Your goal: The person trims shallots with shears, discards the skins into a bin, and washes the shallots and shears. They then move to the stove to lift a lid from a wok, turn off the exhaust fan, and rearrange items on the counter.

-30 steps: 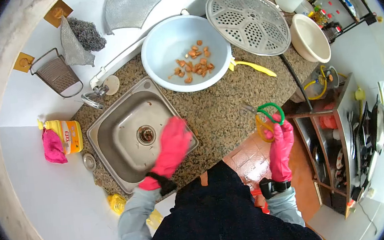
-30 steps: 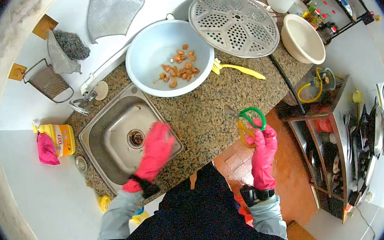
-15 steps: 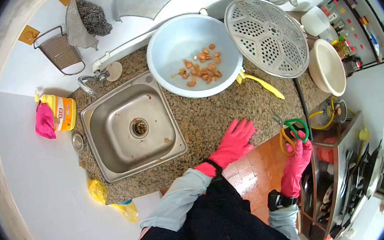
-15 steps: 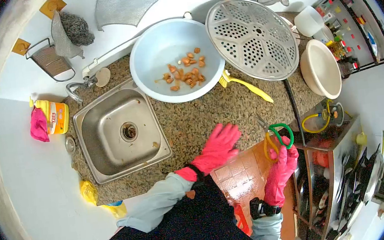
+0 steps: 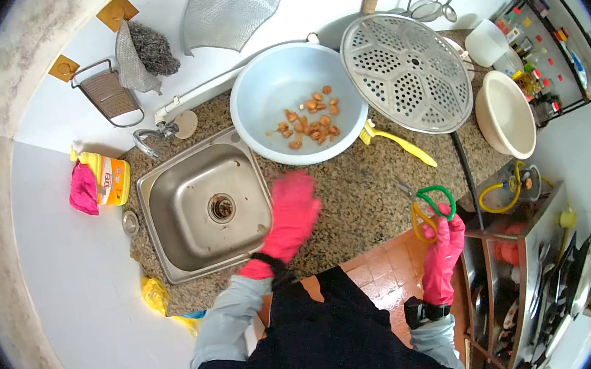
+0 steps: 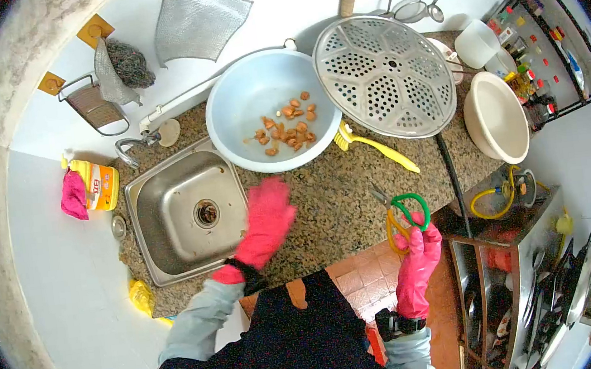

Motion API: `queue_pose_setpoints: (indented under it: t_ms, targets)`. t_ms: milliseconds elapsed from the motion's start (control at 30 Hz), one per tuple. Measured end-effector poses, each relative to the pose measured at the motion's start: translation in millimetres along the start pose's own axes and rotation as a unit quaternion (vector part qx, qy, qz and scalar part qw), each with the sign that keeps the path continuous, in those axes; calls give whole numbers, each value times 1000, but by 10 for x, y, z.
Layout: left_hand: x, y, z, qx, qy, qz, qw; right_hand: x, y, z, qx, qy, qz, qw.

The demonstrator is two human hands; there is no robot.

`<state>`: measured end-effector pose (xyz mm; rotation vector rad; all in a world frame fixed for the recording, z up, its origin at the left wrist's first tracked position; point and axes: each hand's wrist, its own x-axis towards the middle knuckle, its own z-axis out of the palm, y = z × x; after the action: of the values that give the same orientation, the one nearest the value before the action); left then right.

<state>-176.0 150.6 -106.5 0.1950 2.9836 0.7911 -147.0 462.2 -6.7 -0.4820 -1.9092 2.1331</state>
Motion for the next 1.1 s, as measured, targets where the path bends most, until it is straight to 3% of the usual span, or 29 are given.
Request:
queue_pose_setpoints:
  t_ms: [67, 200, 333, 400, 533, 633, 667, 767, 800, 833, 900, 1033, 1100]
  targets:
    - [94, 434, 86, 72, 81, 111, 988, -27, -22, 16, -18, 25, -7, 1000]
    - [94, 114, 163, 83, 92, 128, 984, -46, 25, 11, -1, -7, -8, 1000]
    - [-157, -714, -308, 67, 126, -155, 977, -33, 134, 57, 15, -31, 20, 999]
    - [-303, -1153, -603, -89, 249, -191, 945, -69, 119, 205, 4, -13, 13, 1000]
    - [-465, -1419, -1481, -173, 326, -231, 900, -79, 116, 441, -3, -19, 14, 1000]
    - [-463, -1788, -1599, -251, 296, -254, 886, -80, 134, 576, -9, -43, 2, 999]
    - [-438, -1853, -1579, -200, 302, -212, 908, -93, 123, 617, -22, -43, 0, 999]
    - [-293, -1873, -1792, -165, 274, -233, 918, -147, 49, 790, -39, -41, -16, 998]
    - [-237, -2130, -1710, -44, 221, -226, 948, -176, 38, 833, -41, -38, -23, 998]
    - [-178, -2217, -1657, -48, 221, -225, 948, -209, 36, 877, -44, -35, -26, 998]
    - [-37, -2369, -1571, 106, 281, -41, 953, -288, 74, 960, -41, 21, -65, 997]
    - [385, -2733, -1494, 124, 269, -29, 955, -484, 44, 955, -53, 9, -30, 998]
    - [583, -2903, -1463, 205, 296, -79, 930, -593, 45, 936, -57, 6, -9, 998]
